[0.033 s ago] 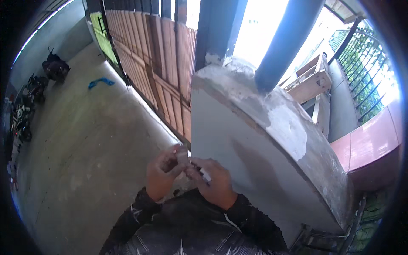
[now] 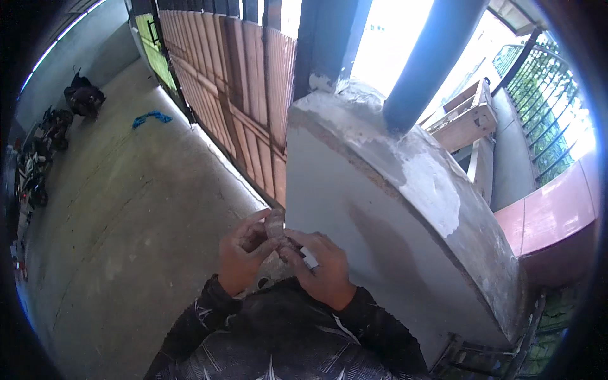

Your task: Sand the corner of a plastered wall using sandpaper.

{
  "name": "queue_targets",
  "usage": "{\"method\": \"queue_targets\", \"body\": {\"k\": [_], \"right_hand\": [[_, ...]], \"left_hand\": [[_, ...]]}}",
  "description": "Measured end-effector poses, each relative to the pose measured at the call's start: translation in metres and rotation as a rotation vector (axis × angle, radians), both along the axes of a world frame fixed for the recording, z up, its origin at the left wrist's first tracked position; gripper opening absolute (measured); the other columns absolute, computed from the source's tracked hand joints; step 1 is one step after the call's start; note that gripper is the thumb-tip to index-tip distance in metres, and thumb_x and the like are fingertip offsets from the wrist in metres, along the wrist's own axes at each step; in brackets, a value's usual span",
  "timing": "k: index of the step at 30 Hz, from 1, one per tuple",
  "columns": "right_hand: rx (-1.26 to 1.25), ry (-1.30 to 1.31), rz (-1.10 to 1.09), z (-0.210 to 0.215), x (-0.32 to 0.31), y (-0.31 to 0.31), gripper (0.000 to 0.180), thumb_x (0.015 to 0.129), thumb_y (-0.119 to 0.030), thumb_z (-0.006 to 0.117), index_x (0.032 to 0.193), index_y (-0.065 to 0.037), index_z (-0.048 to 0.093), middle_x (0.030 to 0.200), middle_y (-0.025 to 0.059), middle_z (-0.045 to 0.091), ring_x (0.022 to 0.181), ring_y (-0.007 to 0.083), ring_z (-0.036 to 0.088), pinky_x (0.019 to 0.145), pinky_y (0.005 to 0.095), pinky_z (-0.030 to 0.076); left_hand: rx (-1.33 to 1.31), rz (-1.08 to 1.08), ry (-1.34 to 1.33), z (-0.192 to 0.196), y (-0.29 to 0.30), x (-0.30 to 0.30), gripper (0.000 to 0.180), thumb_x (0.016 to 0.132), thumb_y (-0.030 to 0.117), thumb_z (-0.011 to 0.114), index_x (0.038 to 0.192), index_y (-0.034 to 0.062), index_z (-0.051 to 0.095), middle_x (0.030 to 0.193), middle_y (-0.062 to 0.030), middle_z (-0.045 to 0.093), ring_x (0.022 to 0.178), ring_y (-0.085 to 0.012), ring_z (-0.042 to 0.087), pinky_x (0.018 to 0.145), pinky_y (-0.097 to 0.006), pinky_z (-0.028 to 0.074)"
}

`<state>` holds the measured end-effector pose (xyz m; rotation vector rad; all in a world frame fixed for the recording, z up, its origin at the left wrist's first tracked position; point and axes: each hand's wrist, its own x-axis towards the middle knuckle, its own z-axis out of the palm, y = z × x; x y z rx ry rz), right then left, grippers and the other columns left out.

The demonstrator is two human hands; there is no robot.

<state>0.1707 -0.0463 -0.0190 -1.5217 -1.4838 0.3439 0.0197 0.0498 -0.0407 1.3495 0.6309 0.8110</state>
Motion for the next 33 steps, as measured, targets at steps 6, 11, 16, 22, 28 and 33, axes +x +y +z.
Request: {"method": "queue_targets", "body": {"k": [6, 11, 16, 22, 28, 33], "right_hand": [[0.121, -0.027, -0.035, 0.007, 0.008, 0.0, 0.037, 0.076, -0.007, 0.077, 0.111, -0.005, 0.066, 0.097, 0.0148, 0.068, 0.086, 0.0292, 0.066, 0.075, 0.0355, 0.052], [0.254, -0.117, -0.081, 0.025, 0.004, 0.013, 0.036, 0.076, -0.006, 0.076, 0.111, -0.004, 0.066, 0.106, 0.014, 0.067, 0.092, 0.0306, 0.066, 0.08, 0.0359, 0.052], [0.223, -0.091, 0.147, 0.012, 0.007, 0.017, 0.037, 0.076, -0.006, 0.076, 0.112, -0.005, 0.066, 0.116, 0.016, 0.064, 0.105, 0.0308, 0.064, 0.087, 0.0369, 0.052], [0.2, -0.067, 0.14, 0.018, 0.004, 0.021, 0.042, 0.074, -0.007, 0.078, 0.114, -0.006, 0.065, 0.12, 0.0157, 0.063, 0.103, 0.0304, 0.065, 0.086, 0.0371, 0.053], [0.208, -0.142, 0.218, 0.021, 0.004, 0.025, 0.044, 0.074, -0.008, 0.079, 0.115, -0.005, 0.065, 0.117, 0.0165, 0.063, 0.102, 0.0316, 0.065, 0.084, 0.037, 0.054], [0.244, -0.227, 0.223, 0.027, 0.008, 0.026, 0.04, 0.073, -0.005, 0.078, 0.111, -0.002, 0.065, 0.11, 0.0168, 0.064, 0.095, 0.0311, 0.066, 0.08, 0.0369, 0.054]], "left_hand": [[0.422, 0.088, 0.045, 0.01, 0.001, 0.011, 0.038, 0.081, -0.003, 0.066, 0.119, 0.0023, 0.062, 0.103, -0.0157, 0.066, 0.082, -0.0208, 0.065, 0.074, -0.031, 0.052], [0.576, 0.088, 0.088, 0.023, 0.001, 0.004, 0.037, 0.077, -0.008, 0.065, 0.112, 0.0047, 0.066, 0.093, -0.0123, 0.063, 0.083, -0.0234, 0.065, 0.07, -0.031, 0.052], [0.73, 0.141, -0.001, 0.02, 0.0, -0.003, 0.03, 0.076, -0.01, 0.065, 0.102, 0.0045, 0.067, 0.092, -0.0104, 0.062, 0.084, -0.0237, 0.066, 0.071, -0.03, 0.052], [0.199, 0.138, -0.037, 0.023, -0.011, -0.008, 0.026, 0.081, -0.008, 0.065, 0.104, 0.0028, 0.067, 0.095, -0.0095, 0.066, 0.086, -0.0166, 0.065, 0.075, -0.029, 0.052], [0.14, 0.091, -0.053, 0.024, -0.009, -0.019, 0.029, 0.083, -0.005, 0.065, 0.112, 0.0019, 0.065, 0.092, -0.0089, 0.067, 0.087, -0.0128, 0.064, 0.077, -0.028, 0.052], [0.463, 0.135, 0.111, 0.033, -0.004, -0.018, 0.037, 0.078, -0.007, 0.066, 0.113, 0.0037, 0.065, 0.091, -0.0108, 0.066, 0.081, -0.0209, 0.065, 0.073, -0.032, 0.052]]}}
